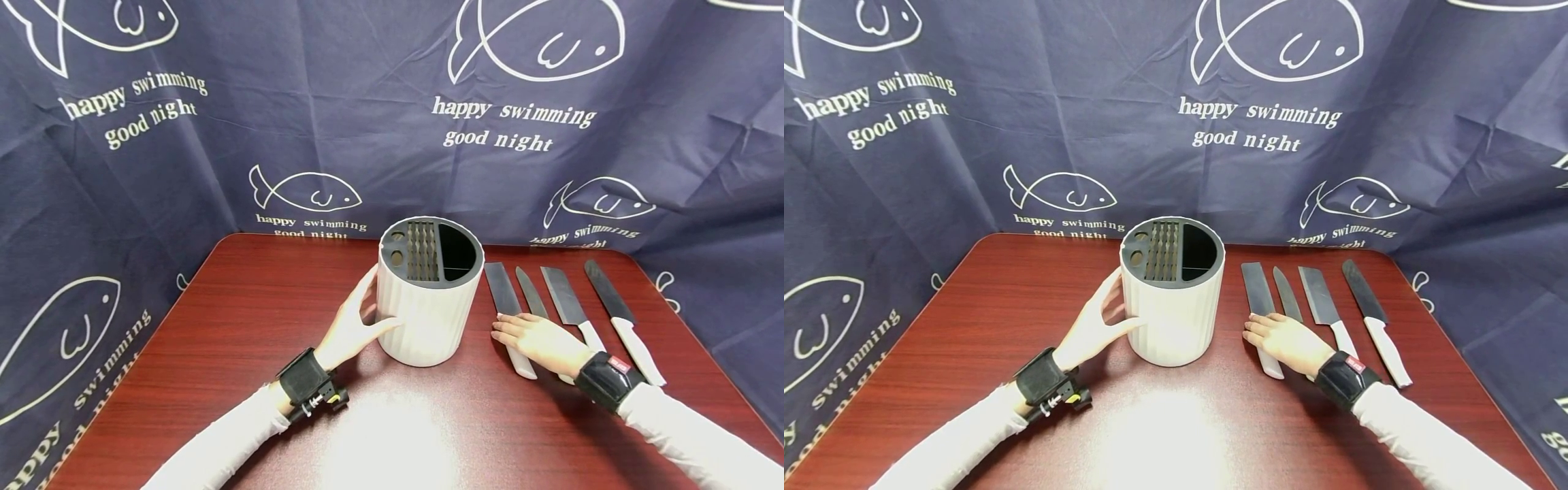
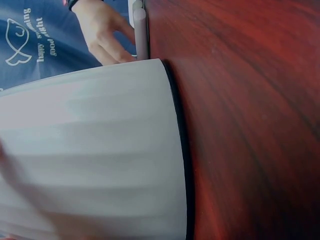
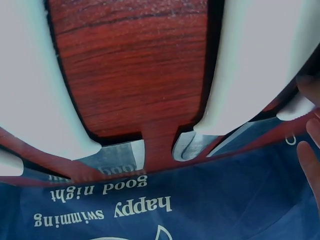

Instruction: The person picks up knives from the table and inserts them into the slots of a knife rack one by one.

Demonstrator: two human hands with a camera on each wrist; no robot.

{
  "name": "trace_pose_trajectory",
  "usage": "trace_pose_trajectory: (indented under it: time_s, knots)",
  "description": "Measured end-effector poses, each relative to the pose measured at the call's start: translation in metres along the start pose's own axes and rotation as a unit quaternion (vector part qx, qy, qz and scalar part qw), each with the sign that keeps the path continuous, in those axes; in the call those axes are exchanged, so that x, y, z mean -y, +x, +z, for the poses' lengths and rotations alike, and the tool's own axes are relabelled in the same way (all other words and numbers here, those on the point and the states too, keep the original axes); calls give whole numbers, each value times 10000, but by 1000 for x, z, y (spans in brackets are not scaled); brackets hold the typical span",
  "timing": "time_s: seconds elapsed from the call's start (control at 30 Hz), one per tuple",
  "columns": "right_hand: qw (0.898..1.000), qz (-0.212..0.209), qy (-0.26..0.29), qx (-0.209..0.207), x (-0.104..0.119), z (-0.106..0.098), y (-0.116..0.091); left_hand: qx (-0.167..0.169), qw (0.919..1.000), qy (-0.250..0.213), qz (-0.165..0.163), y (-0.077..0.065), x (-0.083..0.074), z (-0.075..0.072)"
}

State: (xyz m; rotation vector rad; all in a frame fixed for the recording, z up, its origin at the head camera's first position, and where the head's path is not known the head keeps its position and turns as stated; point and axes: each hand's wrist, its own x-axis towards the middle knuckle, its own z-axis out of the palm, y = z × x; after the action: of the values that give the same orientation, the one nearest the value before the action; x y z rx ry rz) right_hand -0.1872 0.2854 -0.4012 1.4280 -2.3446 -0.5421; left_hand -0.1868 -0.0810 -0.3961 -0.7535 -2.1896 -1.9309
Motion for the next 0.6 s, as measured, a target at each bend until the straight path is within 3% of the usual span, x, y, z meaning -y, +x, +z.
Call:
trace_pose_trajectory:
  time_s: [0.6]
  knots:
    - [9974, -429, -411, -402, -3, 3, 0, -3, 10000, -21, 29, 0, 1, 0]
